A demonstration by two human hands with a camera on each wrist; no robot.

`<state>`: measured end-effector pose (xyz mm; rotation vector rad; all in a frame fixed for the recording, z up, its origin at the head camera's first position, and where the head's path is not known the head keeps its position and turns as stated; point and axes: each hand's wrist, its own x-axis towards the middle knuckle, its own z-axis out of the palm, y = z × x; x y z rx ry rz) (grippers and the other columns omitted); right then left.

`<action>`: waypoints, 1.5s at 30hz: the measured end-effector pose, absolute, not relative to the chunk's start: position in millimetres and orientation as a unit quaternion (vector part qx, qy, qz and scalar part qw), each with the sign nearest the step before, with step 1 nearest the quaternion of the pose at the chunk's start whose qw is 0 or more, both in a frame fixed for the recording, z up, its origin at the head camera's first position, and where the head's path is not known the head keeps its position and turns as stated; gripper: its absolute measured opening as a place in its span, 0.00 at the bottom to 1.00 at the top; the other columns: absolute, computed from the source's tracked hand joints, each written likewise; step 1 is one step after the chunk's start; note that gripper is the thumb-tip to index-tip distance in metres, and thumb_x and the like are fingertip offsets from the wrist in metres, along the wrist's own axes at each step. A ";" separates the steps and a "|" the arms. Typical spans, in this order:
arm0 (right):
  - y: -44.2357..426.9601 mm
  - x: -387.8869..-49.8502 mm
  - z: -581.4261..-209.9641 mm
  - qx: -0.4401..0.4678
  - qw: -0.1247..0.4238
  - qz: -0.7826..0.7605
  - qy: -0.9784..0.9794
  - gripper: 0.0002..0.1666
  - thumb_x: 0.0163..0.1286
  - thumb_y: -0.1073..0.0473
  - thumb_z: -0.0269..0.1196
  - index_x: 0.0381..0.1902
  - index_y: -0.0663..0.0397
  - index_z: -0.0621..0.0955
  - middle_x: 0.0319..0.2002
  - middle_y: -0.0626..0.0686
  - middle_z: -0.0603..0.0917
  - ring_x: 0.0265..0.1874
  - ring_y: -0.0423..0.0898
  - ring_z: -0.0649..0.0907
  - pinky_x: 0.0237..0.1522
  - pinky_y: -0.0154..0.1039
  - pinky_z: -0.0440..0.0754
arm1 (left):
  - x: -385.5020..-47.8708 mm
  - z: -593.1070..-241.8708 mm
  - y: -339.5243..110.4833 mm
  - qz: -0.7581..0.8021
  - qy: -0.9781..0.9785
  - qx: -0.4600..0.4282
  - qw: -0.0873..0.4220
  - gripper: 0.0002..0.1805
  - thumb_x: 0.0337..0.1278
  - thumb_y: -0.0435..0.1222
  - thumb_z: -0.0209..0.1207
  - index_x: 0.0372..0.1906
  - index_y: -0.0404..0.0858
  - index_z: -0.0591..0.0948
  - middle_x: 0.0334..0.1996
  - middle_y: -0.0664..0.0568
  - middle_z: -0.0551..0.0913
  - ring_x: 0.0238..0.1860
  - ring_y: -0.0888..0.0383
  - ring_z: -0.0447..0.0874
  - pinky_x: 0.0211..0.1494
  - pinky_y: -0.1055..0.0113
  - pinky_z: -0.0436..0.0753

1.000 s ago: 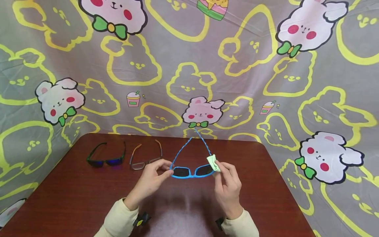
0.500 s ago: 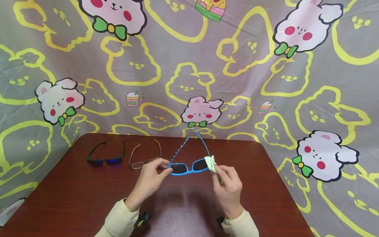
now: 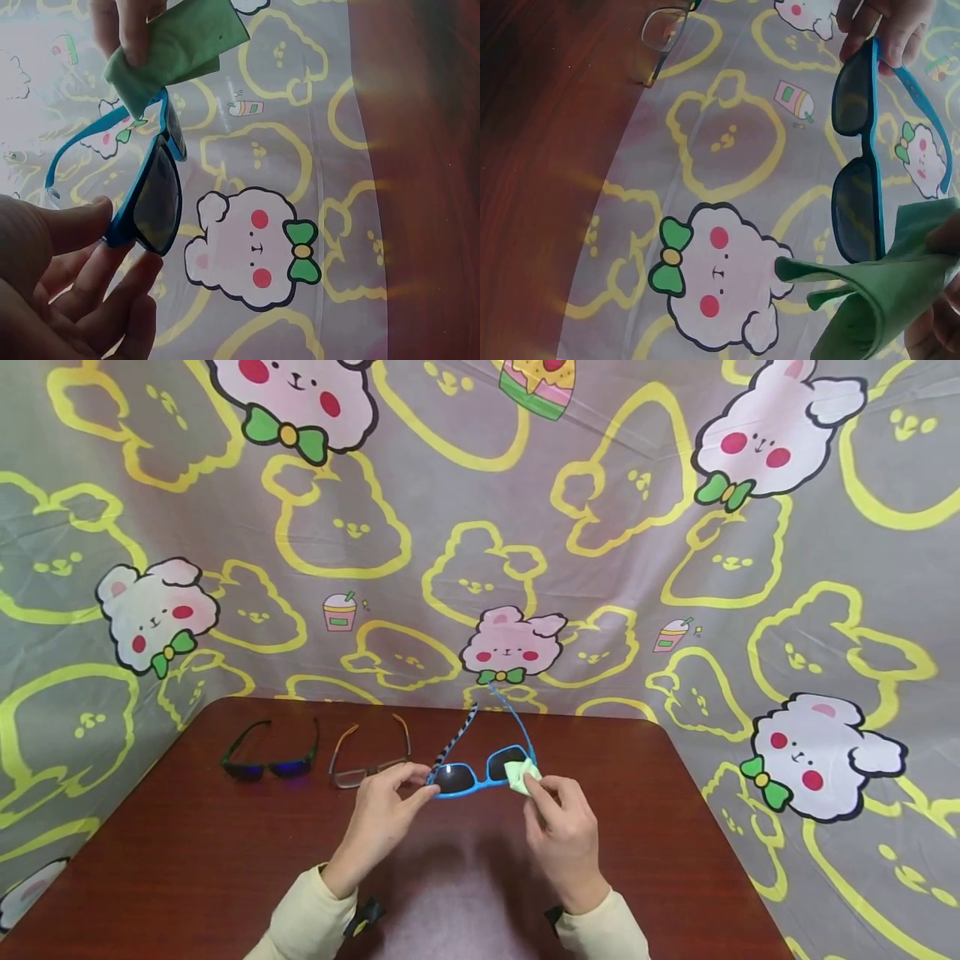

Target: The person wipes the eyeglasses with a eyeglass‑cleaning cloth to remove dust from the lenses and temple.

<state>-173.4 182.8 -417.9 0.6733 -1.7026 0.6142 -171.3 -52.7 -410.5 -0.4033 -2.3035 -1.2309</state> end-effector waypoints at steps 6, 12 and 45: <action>178.7 -171.5 -417.6 0.288 0.542 0.236 -0.754 0.15 0.61 0.64 0.54 0.36 0.64 0.86 0.34 0.59 0.81 0.28 0.54 0.78 0.28 0.42 0.75 | -168.3 -410.9 -44.8 -0.459 -0.835 -0.162 0.257 0.10 0.44 0.38 0.72 0.35 0.45 0.85 0.27 0.63 0.82 0.28 0.68 0.79 0.34 0.69 0.74; 177.8 -165.8 -417.4 0.289 0.510 0.218 -0.781 0.15 0.65 0.62 0.54 0.39 0.64 0.85 0.37 0.59 0.81 0.31 0.54 0.78 0.27 0.45 0.77 | -166.4 -410.8 -41.7 -0.472 -0.826 -0.165 0.261 0.10 0.44 0.39 0.72 0.34 0.45 0.85 0.27 0.64 0.82 0.30 0.68 0.79 0.34 0.68 0.75; 171.5 -168.8 -415.7 0.362 0.485 0.200 -0.770 0.17 0.72 0.64 0.48 0.45 0.66 0.83 0.46 0.59 0.83 0.36 0.57 0.79 0.41 0.45 0.76 | -170.6 -409.2 -42.8 -0.494 -0.805 -0.155 0.288 0.10 0.44 0.41 0.72 0.33 0.44 0.84 0.27 0.64 0.83 0.31 0.68 0.80 0.35 0.66 0.74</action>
